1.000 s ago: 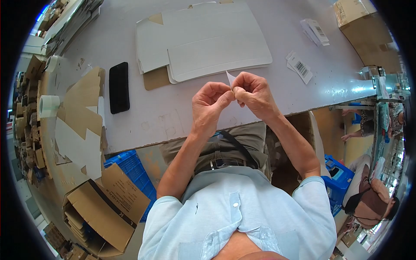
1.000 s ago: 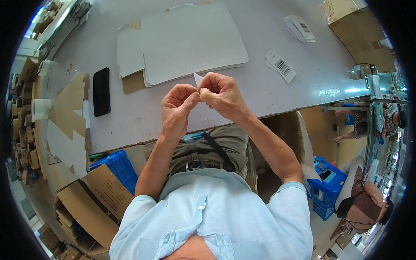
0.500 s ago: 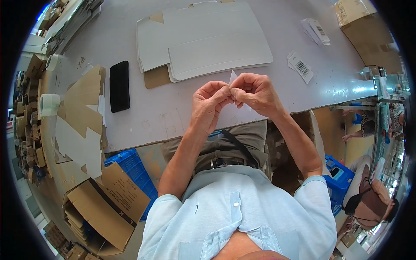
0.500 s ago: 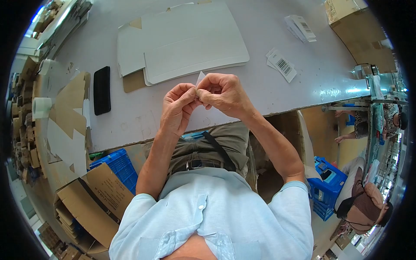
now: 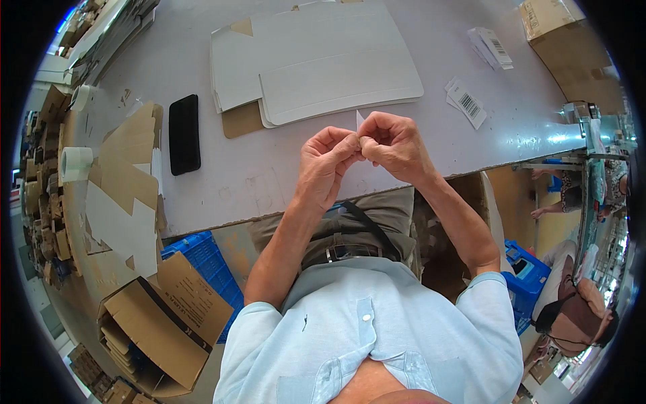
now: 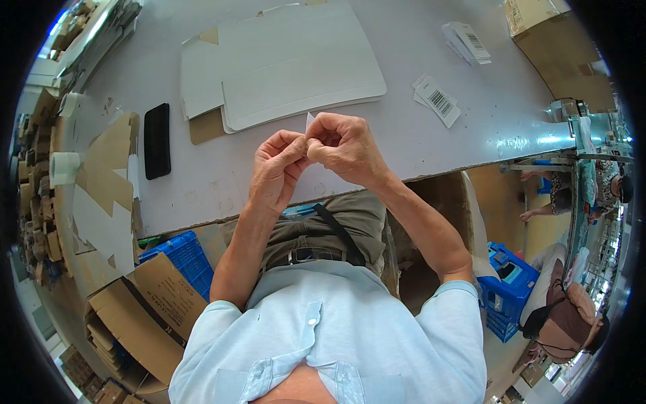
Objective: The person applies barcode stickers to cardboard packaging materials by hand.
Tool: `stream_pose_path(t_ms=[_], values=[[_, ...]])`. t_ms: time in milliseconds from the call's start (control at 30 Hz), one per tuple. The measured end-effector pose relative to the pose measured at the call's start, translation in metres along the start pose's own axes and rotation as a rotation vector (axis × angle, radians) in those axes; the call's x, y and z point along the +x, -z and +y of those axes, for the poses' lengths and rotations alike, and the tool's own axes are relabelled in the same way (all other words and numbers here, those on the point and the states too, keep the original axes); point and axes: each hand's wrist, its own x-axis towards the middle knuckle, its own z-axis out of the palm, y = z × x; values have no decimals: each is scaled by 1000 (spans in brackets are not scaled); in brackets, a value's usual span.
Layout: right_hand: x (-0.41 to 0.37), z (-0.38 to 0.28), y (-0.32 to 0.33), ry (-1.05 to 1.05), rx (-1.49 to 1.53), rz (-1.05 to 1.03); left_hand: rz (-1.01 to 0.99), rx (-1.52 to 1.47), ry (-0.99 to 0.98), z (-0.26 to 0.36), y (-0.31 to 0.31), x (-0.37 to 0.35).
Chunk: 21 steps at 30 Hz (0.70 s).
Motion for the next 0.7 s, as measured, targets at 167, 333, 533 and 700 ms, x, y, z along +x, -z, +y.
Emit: stream_pose_path(t_ms=[167, 333, 533, 700], values=[[2, 3, -3, -8, 121, 3, 55, 247, -226, -8, 1, -1], [0, 1, -1, -70, 248, -43, -32, 359, -275, 3, -1, -6], [-2, -3, -5, -13, 254, -30, -104, 366, -253, 13, 1, -1], [-3, -3, -9, 36, 171, 26, -34, 397, -244, 14, -5, -4]])
